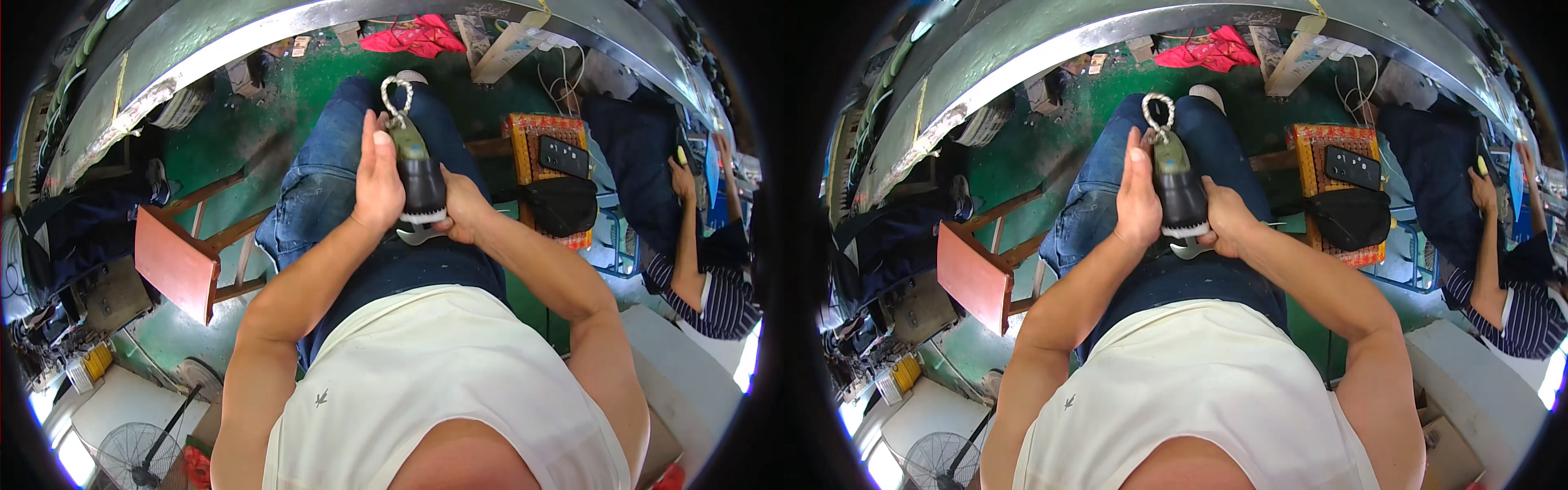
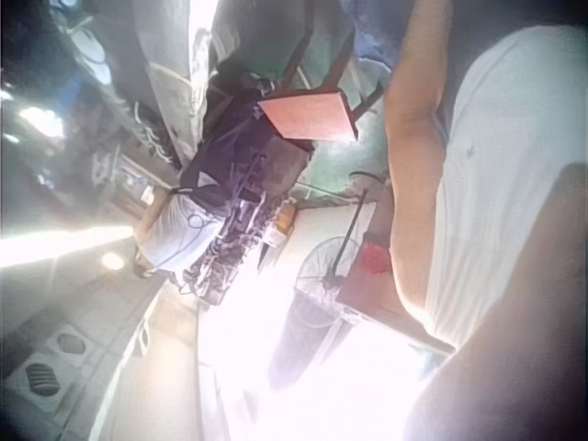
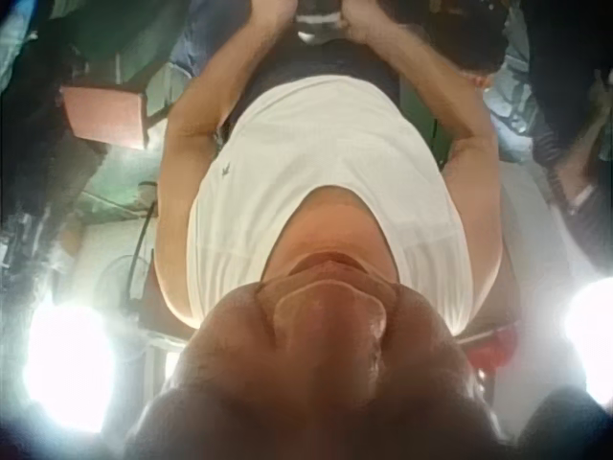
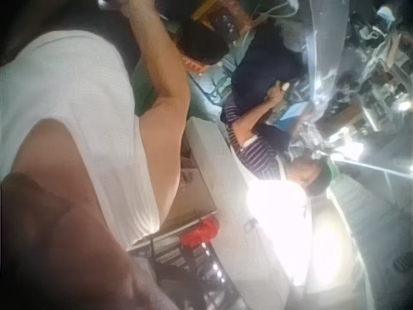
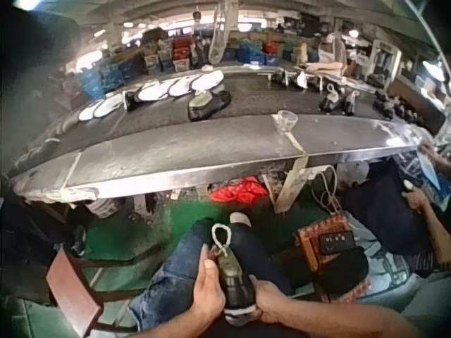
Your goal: Using pliers to pull and secure the upper material of a shoe around a last during production.
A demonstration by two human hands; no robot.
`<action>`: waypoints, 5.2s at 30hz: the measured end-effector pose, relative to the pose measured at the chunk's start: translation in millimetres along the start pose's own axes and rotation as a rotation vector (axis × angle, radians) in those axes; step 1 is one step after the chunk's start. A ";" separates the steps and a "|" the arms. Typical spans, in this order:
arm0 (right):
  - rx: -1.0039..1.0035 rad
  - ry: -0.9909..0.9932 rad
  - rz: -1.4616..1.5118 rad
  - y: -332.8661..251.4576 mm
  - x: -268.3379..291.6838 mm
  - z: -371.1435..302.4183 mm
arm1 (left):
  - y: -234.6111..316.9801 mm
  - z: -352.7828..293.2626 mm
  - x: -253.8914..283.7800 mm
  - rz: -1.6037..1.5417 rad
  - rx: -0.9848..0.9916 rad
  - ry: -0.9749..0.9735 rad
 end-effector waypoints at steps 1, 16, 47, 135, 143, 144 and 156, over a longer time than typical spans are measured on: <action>-0.031 -0.044 -0.012 -6.3 -5.5 3.0 | 3.8 7.2 -0.4 0.051 -0.044 -0.051; 0.401 0.050 -1.351 -115.5 -12.3 2.2 | 16.6 39.6 18.2 0.465 -0.190 -0.290; 1.403 -0.547 -1.063 -149.9 -96.7 -16.8 | 16.0 16.1 11.5 0.776 -0.538 -0.087; 0.637 0.137 -1.751 -88.6 27.5 -27.7 | -58.3 15.0 27.3 0.951 0.035 -0.284; 0.725 -0.002 -1.436 -113.5 26.7 -21.8 | -64.6 23.4 19.5 1.080 0.312 -0.546; 0.729 0.014 -1.420 -111.4 21.3 -13.5 | -65.1 23.6 18.4 1.137 0.316 -0.565; 0.696 -0.111 -1.420 -88.4 7.2 -15.4 | -80.8 -21.4 59.5 0.663 0.545 -0.090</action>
Point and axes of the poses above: each hand's wrist, its own z-axis towards the middle knuckle, its own x-axis out of the back of the hand, y = z × x, the point moved 9 cm from there along z, towards the middle knuckle, and after that the axes turned 5 degrees about -y, right-handed, at the moved point
